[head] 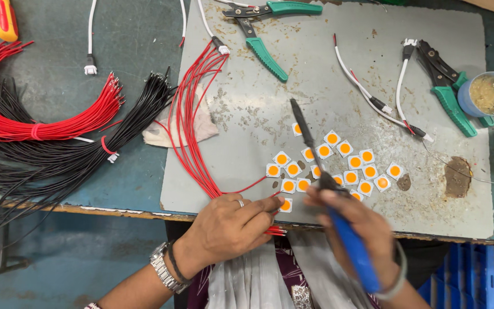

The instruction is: The person applies flux to red wires, then uses a soldering iron to attach the wires to multiple surface-mount LEDs on a workbench. The person handles red and black wires and several LEDs, using a soldering iron and a small container of flux.

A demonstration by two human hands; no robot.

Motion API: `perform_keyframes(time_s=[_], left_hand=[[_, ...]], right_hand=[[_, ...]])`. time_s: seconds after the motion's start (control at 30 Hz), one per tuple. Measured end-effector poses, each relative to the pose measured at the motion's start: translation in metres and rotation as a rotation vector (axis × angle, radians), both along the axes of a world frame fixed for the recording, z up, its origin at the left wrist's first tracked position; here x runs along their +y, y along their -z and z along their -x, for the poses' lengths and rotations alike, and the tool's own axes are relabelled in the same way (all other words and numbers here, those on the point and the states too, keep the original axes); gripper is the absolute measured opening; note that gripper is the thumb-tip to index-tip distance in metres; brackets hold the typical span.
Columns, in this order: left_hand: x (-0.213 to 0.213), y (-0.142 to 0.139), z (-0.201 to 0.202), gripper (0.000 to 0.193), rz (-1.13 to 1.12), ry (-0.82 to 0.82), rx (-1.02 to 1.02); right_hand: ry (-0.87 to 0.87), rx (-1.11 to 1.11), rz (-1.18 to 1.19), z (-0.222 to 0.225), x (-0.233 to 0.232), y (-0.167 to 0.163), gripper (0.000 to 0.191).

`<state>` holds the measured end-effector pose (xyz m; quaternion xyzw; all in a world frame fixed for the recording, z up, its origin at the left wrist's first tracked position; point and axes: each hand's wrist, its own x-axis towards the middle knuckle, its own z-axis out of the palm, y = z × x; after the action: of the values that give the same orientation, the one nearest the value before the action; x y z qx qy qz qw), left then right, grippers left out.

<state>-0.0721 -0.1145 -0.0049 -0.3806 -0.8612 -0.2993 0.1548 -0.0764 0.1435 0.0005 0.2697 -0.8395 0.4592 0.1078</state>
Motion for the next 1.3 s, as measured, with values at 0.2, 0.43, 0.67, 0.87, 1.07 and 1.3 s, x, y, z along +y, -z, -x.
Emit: perform_keyframes(time_s=[0.2,0.43,0.67,0.87,1.07,1.3], left_hand=[[-0.001,0.0,0.0,0.026,0.0,0.0,0.012],[0.001,0.001,-0.001,0.027,-0.012,-0.021,0.006],[0.002,0.002,-0.002,0.025,-0.016,-0.027,0.002],[0.001,0.003,-0.002,0.025,0.012,-0.027,0.019],[0.002,0.004,-0.001,0.029,0.005,-0.026,0.018],[0.003,0.006,-0.001,0.028,0.009,-0.034,0.019]], right_hand=[[0.32,-0.153,0.284,-0.035,0.065,-0.016,0.037],[0.236,-0.283,0.136,-0.031,0.087,-0.051,0.019],[0.185,-0.181,-0.104,-0.014,0.057,-0.053,0.015],[0.092,-0.2,-0.133,-0.006,0.05,-0.061,0.013],[-0.01,-0.165,-0.127,0.002,0.038,-0.074,0.013],[0.017,-0.11,-0.094,0.004,0.032,-0.081,0.011]])
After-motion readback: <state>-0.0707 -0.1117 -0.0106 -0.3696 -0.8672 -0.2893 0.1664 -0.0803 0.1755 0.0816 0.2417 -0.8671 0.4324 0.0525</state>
